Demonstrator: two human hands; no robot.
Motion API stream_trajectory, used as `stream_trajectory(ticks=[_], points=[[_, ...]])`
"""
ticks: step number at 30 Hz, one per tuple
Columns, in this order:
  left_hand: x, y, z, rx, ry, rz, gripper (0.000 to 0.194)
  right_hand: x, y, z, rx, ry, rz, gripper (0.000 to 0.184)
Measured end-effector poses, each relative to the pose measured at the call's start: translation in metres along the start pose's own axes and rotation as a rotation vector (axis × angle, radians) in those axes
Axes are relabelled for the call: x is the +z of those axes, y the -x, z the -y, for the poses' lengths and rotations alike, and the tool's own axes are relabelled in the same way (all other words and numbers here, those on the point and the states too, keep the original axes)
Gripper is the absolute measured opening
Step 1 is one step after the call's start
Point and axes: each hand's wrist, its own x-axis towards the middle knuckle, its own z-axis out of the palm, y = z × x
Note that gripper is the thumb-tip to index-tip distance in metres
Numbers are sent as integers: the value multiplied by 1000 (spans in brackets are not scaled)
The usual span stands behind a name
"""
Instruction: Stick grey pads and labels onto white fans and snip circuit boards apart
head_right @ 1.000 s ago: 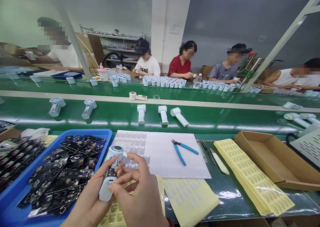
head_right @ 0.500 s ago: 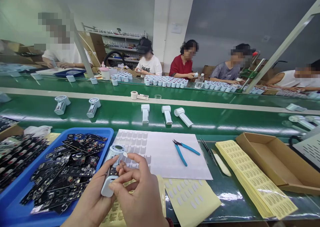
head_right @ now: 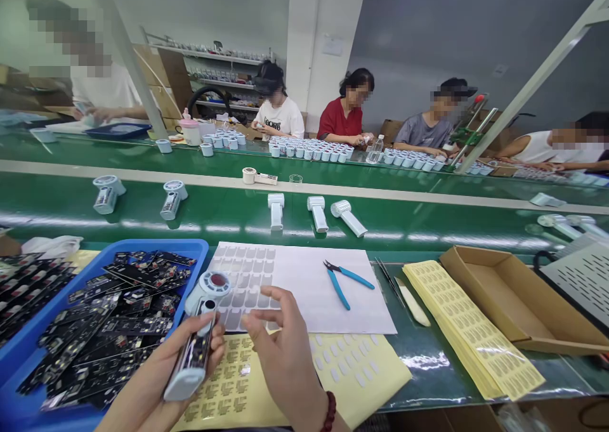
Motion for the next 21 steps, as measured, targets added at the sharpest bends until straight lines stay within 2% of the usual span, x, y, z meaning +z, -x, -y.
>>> stream_trajectory(ticks=[2, 5, 7, 11, 14, 18, 21], points=[[-17, -9, 9, 112, -148, 9, 4, -5, -4, -12, -53, 193, 27, 15], [-37, -21, 23, 208, -268, 64, 24, -2, -7, -27, -93, 352, 49, 16], [-44, -25, 30, 248, -312, 84, 34, 5, -6, -34, -100, 409, 42, 16], [-46, -25, 35, 288, -322, 75, 40, 11, -4, -39, -130, 492, 43, 20], [-44, -23, 33, 293, -336, 75, 37, 3, -2, -37, -142, 452, 82, 17], [-45, -23, 30, 229, -323, 81, 38, -11, 2, -29, -125, 353, 108, 14], [-46, -25, 29, 204, -299, 88, 38, -9, 2, -28, -145, 413, 87, 13]])
